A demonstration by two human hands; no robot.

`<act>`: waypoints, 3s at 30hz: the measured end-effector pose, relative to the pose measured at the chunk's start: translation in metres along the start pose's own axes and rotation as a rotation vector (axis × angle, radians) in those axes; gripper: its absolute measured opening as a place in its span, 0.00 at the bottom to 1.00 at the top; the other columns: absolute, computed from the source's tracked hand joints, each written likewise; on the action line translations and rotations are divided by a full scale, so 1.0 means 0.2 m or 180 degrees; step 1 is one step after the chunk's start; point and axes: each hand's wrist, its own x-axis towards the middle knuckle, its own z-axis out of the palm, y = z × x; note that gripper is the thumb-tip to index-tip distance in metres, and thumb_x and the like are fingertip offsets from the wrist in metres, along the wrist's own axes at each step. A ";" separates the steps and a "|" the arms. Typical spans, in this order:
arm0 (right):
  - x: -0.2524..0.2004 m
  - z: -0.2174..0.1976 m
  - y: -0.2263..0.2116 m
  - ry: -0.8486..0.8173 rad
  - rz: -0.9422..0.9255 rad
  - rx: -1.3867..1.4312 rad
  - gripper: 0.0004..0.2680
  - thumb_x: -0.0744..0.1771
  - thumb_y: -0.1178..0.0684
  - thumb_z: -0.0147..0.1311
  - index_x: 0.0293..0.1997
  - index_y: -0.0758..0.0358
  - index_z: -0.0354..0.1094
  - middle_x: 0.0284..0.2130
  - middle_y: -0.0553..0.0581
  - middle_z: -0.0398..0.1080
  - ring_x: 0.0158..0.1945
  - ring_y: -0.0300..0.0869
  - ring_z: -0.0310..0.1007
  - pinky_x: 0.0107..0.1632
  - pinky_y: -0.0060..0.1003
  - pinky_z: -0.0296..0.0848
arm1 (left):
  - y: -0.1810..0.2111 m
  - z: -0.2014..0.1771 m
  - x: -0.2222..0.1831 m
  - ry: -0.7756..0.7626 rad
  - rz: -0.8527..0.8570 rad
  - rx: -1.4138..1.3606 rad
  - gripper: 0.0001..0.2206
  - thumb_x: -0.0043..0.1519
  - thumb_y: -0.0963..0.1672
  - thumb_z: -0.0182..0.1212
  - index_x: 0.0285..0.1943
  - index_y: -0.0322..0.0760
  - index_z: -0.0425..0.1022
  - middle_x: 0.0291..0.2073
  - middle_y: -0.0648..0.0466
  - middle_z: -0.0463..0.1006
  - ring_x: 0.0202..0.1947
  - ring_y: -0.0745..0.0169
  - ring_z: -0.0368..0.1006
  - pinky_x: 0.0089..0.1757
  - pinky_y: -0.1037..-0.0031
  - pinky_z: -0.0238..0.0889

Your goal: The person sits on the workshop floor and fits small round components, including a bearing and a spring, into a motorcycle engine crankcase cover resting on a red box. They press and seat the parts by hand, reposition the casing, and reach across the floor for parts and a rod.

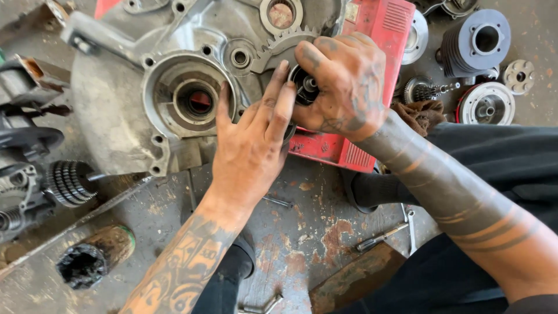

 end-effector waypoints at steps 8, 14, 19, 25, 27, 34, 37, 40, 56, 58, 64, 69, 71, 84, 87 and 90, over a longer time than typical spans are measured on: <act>0.02 0.03 0.12 -0.0315 -0.0616 0.0125 0.14 0.63 0.45 0.68 0.34 0.63 0.66 0.26 0.55 0.59 0.26 0.51 0.58 0.37 0.47 0.61 | -0.05 -0.04 0.01 0.0157 0.0073 -0.0374 0.22 0.66 0.41 0.68 0.66 0.41 0.64 0.71 0.52 0.67 0.44 0.63 0.83 0.67 0.33 0.51; 0.05 0.06 0.17 -0.0357 -0.0850 0.0121 0.13 0.65 0.46 0.71 0.34 0.61 0.68 0.27 0.54 0.59 0.27 0.50 0.60 0.37 0.46 0.62 | -0.09 -0.04 0.03 0.0108 0.0082 -0.0593 0.20 0.66 0.39 0.69 0.64 0.42 0.67 0.70 0.54 0.70 0.42 0.63 0.83 0.68 0.33 0.47; 0.05 0.09 0.22 -0.0378 -0.1137 0.0168 0.12 0.65 0.46 0.72 0.33 0.60 0.70 0.26 0.53 0.59 0.27 0.48 0.60 0.37 0.44 0.61 | -0.10 -0.04 0.05 0.0098 -0.0019 -0.0694 0.17 0.67 0.39 0.69 0.62 0.43 0.71 0.68 0.56 0.73 0.40 0.65 0.83 0.68 0.33 0.46; 0.04 0.09 0.23 -0.0512 -0.1111 0.0108 0.13 0.68 0.46 0.73 0.35 0.61 0.70 0.27 0.54 0.59 0.27 0.48 0.59 0.39 0.45 0.63 | -0.10 -0.05 0.05 0.0131 0.0000 -0.0711 0.15 0.67 0.40 0.67 0.62 0.42 0.73 0.67 0.54 0.74 0.33 0.64 0.79 0.67 0.34 0.47; 0.05 0.09 0.25 -0.0466 -0.1235 0.0054 0.12 0.66 0.44 0.72 0.38 0.60 0.74 0.29 0.52 0.62 0.29 0.47 0.62 0.40 0.44 0.65 | -0.10 -0.05 0.05 0.0160 -0.0006 -0.0697 0.17 0.66 0.40 0.70 0.63 0.42 0.74 0.66 0.53 0.75 0.34 0.64 0.79 0.67 0.34 0.47; 0.10 0.11 0.28 -0.0466 -0.1525 0.0128 0.15 0.69 0.41 0.73 0.33 0.56 0.69 0.25 0.51 0.58 0.25 0.44 0.58 0.34 0.43 0.59 | -0.13 -0.05 0.06 0.0167 0.0030 -0.0680 0.19 0.64 0.40 0.69 0.64 0.42 0.71 0.67 0.54 0.76 0.32 0.63 0.79 0.67 0.34 0.47; 0.13 0.12 0.28 -0.0492 -0.1672 0.0288 0.15 0.68 0.42 0.71 0.31 0.57 0.68 0.24 0.51 0.57 0.24 0.44 0.56 0.33 0.43 0.57 | -0.15 -0.04 0.06 0.0216 0.0043 -0.0750 0.17 0.65 0.40 0.68 0.62 0.43 0.71 0.65 0.55 0.78 0.34 0.66 0.80 0.67 0.34 0.45; 0.15 0.13 0.26 -0.0603 -0.1662 0.0525 0.15 0.66 0.45 0.72 0.28 0.59 0.65 0.23 0.53 0.56 0.24 0.46 0.56 0.32 0.44 0.58 | -0.18 -0.05 0.05 0.0231 0.0143 -0.0733 0.16 0.67 0.42 0.64 0.62 0.45 0.68 0.64 0.56 0.80 0.36 0.65 0.80 0.67 0.32 0.46; 0.25 0.19 0.35 -0.0774 -0.2428 0.0604 0.14 0.70 0.44 0.61 0.28 0.54 0.64 0.22 0.50 0.58 0.23 0.43 0.61 0.28 0.39 0.60 | -0.26 -0.03 0.07 0.0166 0.0447 -0.0763 0.12 0.68 0.43 0.69 0.58 0.46 0.74 0.60 0.54 0.82 0.49 0.64 0.83 0.64 0.33 0.53; 0.23 0.22 0.37 -0.0751 -0.2482 0.0601 0.15 0.72 0.44 0.60 0.28 0.52 0.63 0.22 0.49 0.59 0.23 0.41 0.63 0.28 0.38 0.62 | -0.25 -0.03 0.07 0.0125 0.0422 -0.0753 0.13 0.69 0.42 0.71 0.59 0.47 0.75 0.60 0.55 0.83 0.50 0.64 0.84 0.64 0.34 0.53; 0.27 0.17 0.34 -0.0674 -0.2387 0.0427 0.12 0.70 0.39 0.67 0.34 0.51 0.70 0.26 0.48 0.62 0.26 0.40 0.66 0.32 0.38 0.62 | -0.24 -0.07 0.08 0.0084 0.0427 -0.0826 0.12 0.68 0.42 0.67 0.60 0.43 0.74 0.63 0.54 0.80 0.52 0.63 0.84 0.66 0.34 0.46; 0.27 0.11 0.27 -0.0727 -0.1906 0.0606 0.12 0.66 0.42 0.68 0.36 0.56 0.71 0.28 0.51 0.62 0.26 0.43 0.63 0.34 0.40 0.61 | -0.23 -0.08 0.08 0.0012 0.0298 -0.0628 0.22 0.57 0.39 0.68 0.62 0.43 0.73 0.60 0.55 0.82 0.33 0.64 0.80 0.67 0.38 0.48; 0.26 0.06 0.23 -0.0764 -0.1707 0.0552 0.12 0.65 0.42 0.68 0.39 0.57 0.71 0.29 0.51 0.63 0.29 0.44 0.64 0.37 0.40 0.63 | -0.23 -0.09 0.08 -0.0001 0.0380 -0.0596 0.25 0.55 0.39 0.69 0.63 0.42 0.71 0.62 0.56 0.80 0.33 0.62 0.80 0.67 0.38 0.49; -0.02 -0.43 0.24 -0.1214 -0.0470 -0.0012 0.26 0.66 0.41 0.58 0.65 0.71 0.59 0.46 0.63 0.66 0.45 0.52 0.68 0.53 0.46 0.68 | -0.20 -0.15 0.08 -0.0140 0.0453 -0.0431 0.39 0.47 0.40 0.68 0.72 0.42 0.60 0.71 0.62 0.67 0.53 0.62 0.78 0.71 0.43 0.41; -0.13 -0.62 0.30 -0.1278 -0.0250 -0.0267 0.22 0.65 0.43 0.57 0.62 0.68 0.62 0.42 0.62 0.66 0.44 0.54 0.67 0.54 0.47 0.67 | -0.18 -0.17 0.08 -0.0161 0.0512 -0.0405 0.41 0.47 0.40 0.68 0.74 0.41 0.55 0.73 0.57 0.65 0.58 0.61 0.76 0.71 0.41 0.33; -0.24 -0.78 0.32 -0.1239 0.0238 -0.0348 0.24 0.63 0.45 0.60 0.62 0.66 0.63 0.42 0.63 0.68 0.41 0.54 0.68 0.49 0.45 0.67 | -0.20 -0.19 0.09 -0.0481 0.0398 -0.0740 0.44 0.48 0.43 0.70 0.76 0.44 0.50 0.71 0.56 0.68 0.61 0.60 0.74 0.70 0.38 0.20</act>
